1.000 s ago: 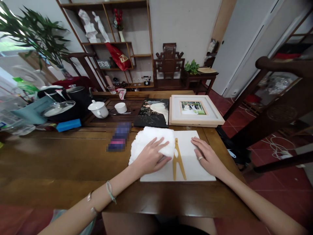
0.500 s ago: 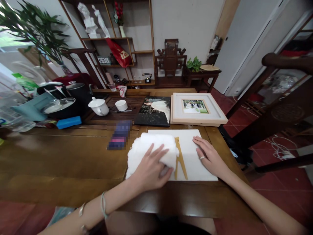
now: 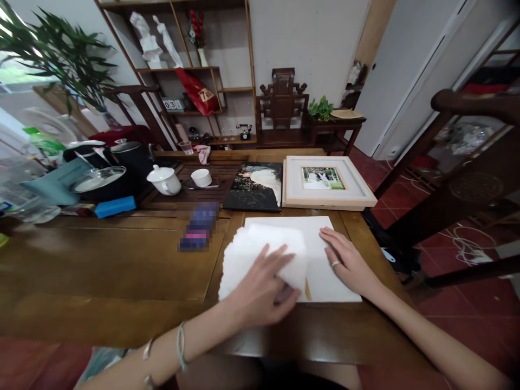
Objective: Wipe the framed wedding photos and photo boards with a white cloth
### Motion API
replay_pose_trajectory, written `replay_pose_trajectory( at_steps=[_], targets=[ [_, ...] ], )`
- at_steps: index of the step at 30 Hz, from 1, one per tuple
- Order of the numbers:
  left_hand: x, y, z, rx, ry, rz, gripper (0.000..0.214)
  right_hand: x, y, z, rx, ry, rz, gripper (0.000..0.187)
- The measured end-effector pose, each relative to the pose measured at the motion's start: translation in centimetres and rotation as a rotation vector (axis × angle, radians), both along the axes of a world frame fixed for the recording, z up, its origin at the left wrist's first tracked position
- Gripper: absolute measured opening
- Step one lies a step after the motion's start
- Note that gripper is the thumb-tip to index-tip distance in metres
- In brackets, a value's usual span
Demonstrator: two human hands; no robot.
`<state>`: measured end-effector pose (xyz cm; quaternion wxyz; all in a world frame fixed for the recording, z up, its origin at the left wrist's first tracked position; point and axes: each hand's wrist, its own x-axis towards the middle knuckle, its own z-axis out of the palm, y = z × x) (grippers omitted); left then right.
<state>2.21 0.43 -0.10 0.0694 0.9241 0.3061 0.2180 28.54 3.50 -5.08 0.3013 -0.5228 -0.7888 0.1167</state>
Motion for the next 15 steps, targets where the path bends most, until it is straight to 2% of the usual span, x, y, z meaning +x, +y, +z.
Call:
replay_pose_trajectory(
  at_steps=[3,5,7,10,13,15],
  targets=[
    [0.6,-2.5,0.0,0.016,0.013,-0.102,0.035,0.0,0.0,-0.1,0.000,0.000,0.004,0.037],
    [0.9,-2.6,0.0,0.014,0.030,-0.114,0.035,0.0,0.0,0.0,0.000,0.006,0.004,0.037],
    [1.1,-1.5,0.0,-0.007,0.052,-0.069,0.038,0.0,0.0,0.0,-0.003,0.010,0.002,0.038],
    [1.5,1.8,0.4,-0.053,0.110,0.034,0.043,0.0,0.0,0.1,-0.004,0.019,0.003,0.038],
    [2.0,4.8,0.9,-0.086,0.160,0.135,0.039,0.0,0.0,0.2,0.007,0.032,0.007,0.038],
    [2.2,5.8,1.1,-0.103,0.187,0.158,0.036,-0.1,0.0,0.2,0.010,0.038,0.004,0.038]
  ],
)
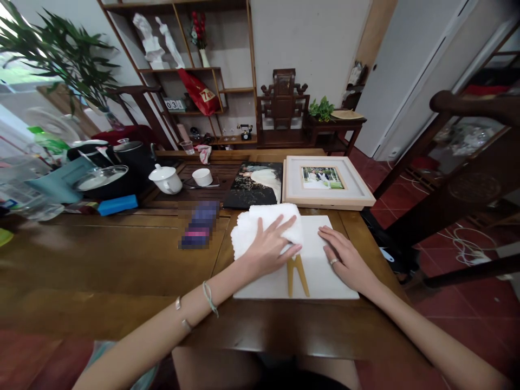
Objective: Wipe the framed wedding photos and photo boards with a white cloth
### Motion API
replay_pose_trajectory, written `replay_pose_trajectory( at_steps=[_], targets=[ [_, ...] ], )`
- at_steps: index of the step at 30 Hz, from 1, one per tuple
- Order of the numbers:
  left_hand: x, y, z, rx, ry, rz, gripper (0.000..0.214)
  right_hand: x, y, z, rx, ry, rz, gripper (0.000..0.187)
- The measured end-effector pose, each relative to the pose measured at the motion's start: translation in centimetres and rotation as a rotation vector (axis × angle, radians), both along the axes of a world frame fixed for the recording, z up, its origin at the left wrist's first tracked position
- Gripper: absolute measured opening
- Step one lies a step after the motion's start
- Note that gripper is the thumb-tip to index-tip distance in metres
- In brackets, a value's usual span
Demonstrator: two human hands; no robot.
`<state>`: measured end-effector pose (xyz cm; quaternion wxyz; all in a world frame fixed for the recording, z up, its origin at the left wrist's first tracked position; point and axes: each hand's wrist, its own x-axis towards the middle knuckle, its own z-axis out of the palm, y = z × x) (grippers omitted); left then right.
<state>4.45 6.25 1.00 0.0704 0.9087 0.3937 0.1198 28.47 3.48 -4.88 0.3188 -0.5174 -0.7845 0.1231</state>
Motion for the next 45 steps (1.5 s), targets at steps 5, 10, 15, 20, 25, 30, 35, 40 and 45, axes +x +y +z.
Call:
replay_pose_trajectory(
  at_steps=[5,10,15,20,25,30,35,40,45],
  targets=[
    [-0.4,-1.9,0.2,0.016,0.043,-0.095,0.042,0.0,0.0,-0.1,0.006,0.003,0.000,0.038],
    [-0.9,-7.6,0.0,0.047,0.086,-0.224,0.042,0.1,0.0,-0.3,0.003,-0.002,0.004,0.038],
    [-1.0,-9.2,-0.6,0.112,0.058,-0.266,0.042,0.1,0.1,-0.4,-0.001,-0.003,0.002,0.038],
    [-0.6,-4.3,-0.7,0.112,0.076,-0.241,0.044,0.0,0.1,-0.2,-0.003,-0.007,0.003,0.038],
    [1.3,-0.5,-1.1,0.179,0.079,-0.176,0.050,0.0,0.1,-0.1,0.011,-0.001,-0.003,0.039],
    [3.0,-0.1,-1.4,0.181,0.107,-0.126,0.048,0.0,0.1,-0.1,0.004,0.000,0.009,0.038],
    [3.8,-3.7,-0.9,0.220,0.092,-0.114,0.047,0.1,0.2,-0.3,-0.001,0.008,0.008,0.038],
    [4.6,-9.7,-0.8,0.229,0.103,-0.117,0.043,0.5,0.3,-0.4,-0.007,0.025,0.031,0.043],
    [4.5,-9.2,-1.3,0.232,0.053,-0.128,0.045,0.5,0.2,-0.3,-0.013,0.024,0.039,0.043]
  ],
)
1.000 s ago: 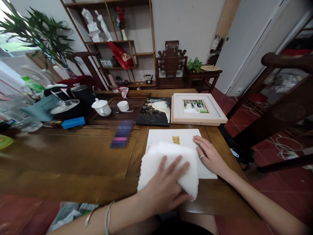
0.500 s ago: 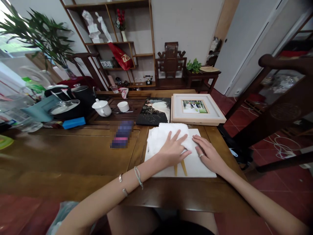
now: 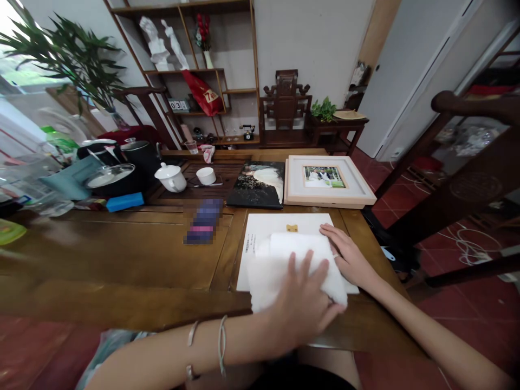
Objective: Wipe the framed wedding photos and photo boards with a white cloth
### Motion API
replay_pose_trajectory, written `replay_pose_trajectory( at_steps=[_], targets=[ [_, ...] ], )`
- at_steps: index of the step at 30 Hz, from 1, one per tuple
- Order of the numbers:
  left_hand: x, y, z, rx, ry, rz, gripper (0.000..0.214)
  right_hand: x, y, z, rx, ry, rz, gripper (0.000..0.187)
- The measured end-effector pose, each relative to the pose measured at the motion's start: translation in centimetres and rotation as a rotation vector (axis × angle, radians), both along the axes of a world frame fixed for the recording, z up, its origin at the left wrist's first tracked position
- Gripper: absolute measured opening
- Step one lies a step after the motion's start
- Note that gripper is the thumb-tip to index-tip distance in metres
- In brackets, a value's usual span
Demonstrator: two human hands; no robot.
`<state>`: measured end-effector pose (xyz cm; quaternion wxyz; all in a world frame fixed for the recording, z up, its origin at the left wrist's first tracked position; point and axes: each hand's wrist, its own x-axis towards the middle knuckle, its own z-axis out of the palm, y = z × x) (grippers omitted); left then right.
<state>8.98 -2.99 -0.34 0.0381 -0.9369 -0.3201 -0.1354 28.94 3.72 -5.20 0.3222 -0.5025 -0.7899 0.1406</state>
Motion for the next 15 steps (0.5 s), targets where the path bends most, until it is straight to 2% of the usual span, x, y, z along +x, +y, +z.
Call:
replay_pose_trajectory(
  at_steps=[4,7,10,15],
  targets=[
    [0.0,4.7,-0.3,0.002,-0.044,0.051,0.049,-0.2,0.0,0.1,0.007,-0.008,-0.016,0.039],
    [0.6,6.6,-0.3,0.030,-0.061,0.112,0.048,-0.1,0.1,0.0,0.015,-0.005,-0.010,0.040],
    [1.5,5.1,-0.1,0.040,-0.011,0.126,0.046,0.0,0.1,-0.1,0.008,0.000,-0.013,0.039],
    [2.6,-1.0,0.1,0.070,0.056,0.046,0.040,0.1,0.0,0.0,-0.029,0.005,0.004,0.039]
  ],
)
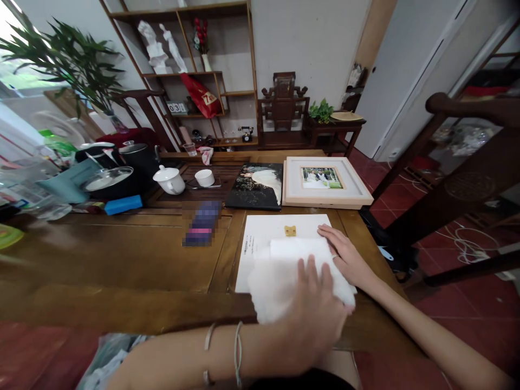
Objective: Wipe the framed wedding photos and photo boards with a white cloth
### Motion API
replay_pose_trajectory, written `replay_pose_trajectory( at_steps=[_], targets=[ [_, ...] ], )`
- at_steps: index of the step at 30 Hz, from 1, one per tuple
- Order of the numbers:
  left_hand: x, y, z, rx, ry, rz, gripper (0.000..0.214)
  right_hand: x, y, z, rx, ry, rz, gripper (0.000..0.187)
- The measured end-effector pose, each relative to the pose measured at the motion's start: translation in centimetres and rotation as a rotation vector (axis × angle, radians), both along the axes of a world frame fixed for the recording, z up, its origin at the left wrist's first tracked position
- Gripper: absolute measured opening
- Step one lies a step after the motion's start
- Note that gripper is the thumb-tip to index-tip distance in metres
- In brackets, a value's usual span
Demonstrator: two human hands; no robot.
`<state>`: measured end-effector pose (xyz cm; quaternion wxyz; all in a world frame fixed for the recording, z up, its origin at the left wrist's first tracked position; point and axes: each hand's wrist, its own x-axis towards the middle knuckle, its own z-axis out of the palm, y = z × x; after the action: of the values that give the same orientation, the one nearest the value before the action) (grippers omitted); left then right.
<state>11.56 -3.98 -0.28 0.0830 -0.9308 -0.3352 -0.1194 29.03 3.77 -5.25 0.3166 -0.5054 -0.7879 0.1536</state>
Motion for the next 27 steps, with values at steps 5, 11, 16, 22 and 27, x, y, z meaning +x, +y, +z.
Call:
replay_pose_trajectory(
  at_steps=[5,11,16,22,27],
  targets=[
    [-0.1,-2.0,0.0,-0.037,-0.015,-0.004,0.042,0.1,0.0,0.1,0.003,0.015,-0.003,0.040],
    [-2.2,2.2,0.5,-0.079,-0.110,-0.028,0.050,0.0,0.1,0.2,0.003,0.012,-0.006,0.038],
    [-3.6,7.9,2.4,-0.255,-0.186,0.106,0.052,-0.2,0.1,0.0,0.039,-0.006,-0.005,0.036],
    [-2.6,13.6,2.9,-0.321,-0.229,-0.027,0.046,-0.4,0.0,0.2,0.056,-0.047,-0.014,0.033],
    [-0.9,15.5,2.8,-0.416,-0.240,-0.184,0.053,-0.4,0.0,0.5,0.072,-0.031,0.002,0.030]
  ],
)
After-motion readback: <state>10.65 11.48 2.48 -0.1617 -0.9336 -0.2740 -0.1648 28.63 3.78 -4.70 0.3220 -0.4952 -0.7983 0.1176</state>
